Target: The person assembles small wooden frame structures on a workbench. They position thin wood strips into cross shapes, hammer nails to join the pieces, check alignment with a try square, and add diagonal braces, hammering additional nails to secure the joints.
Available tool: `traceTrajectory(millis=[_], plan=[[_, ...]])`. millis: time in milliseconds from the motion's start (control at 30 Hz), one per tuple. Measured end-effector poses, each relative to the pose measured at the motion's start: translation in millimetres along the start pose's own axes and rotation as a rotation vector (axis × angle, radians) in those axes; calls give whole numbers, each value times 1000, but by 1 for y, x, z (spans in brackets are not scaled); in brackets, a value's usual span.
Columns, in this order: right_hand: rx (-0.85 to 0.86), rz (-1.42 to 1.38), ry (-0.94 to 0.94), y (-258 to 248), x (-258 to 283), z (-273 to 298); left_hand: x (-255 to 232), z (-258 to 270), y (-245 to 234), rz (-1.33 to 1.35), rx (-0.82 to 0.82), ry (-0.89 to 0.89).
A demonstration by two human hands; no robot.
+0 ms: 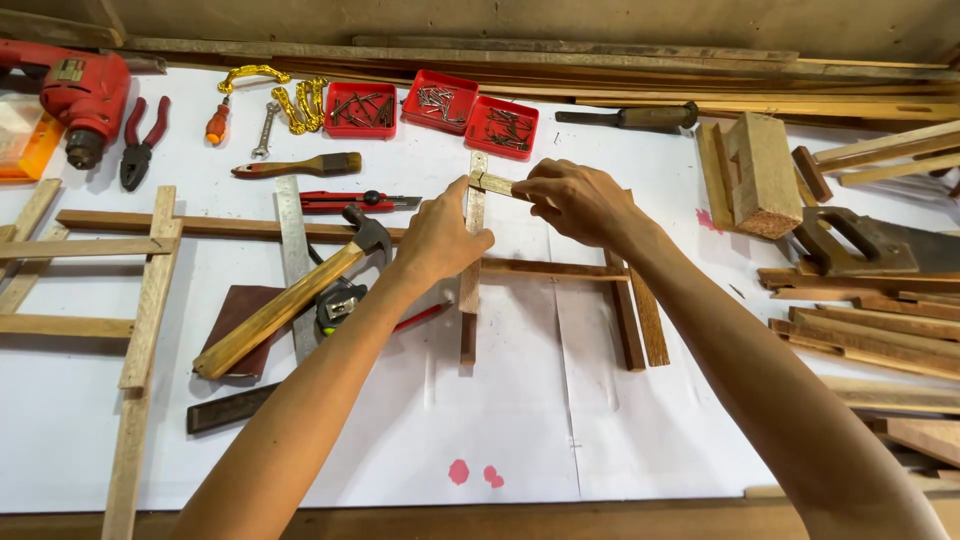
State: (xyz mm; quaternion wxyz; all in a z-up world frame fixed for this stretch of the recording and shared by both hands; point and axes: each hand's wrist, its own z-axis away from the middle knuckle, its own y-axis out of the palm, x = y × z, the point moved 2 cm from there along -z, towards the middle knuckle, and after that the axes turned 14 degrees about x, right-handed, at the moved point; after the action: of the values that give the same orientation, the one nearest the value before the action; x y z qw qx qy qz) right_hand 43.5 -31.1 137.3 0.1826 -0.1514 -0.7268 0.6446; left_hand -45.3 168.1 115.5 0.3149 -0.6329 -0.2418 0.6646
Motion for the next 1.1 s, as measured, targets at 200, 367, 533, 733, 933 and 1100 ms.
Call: traceTrajectory(millis=[200, 367, 533, 733, 933, 1100], plan=[[47, -118, 49, 29, -50, -16, 6, -51, -1, -70, 127, -124], [59, -223, 108, 38, -84, -5, 0, -85, 10, -101, 172, -97], [63, -255, 214, 27, -90, 13, 5, -119, 36, -118, 119, 11], [21, -341, 265, 42, -101, 37, 5, -132, 61, -215, 55, 172], [-75, -437, 347, 39, -82, 62, -9, -116, 70, -254, 6, 207], [-154, -500, 430, 34, -68, 80, -18, -103, 72, -315, -22, 240]])
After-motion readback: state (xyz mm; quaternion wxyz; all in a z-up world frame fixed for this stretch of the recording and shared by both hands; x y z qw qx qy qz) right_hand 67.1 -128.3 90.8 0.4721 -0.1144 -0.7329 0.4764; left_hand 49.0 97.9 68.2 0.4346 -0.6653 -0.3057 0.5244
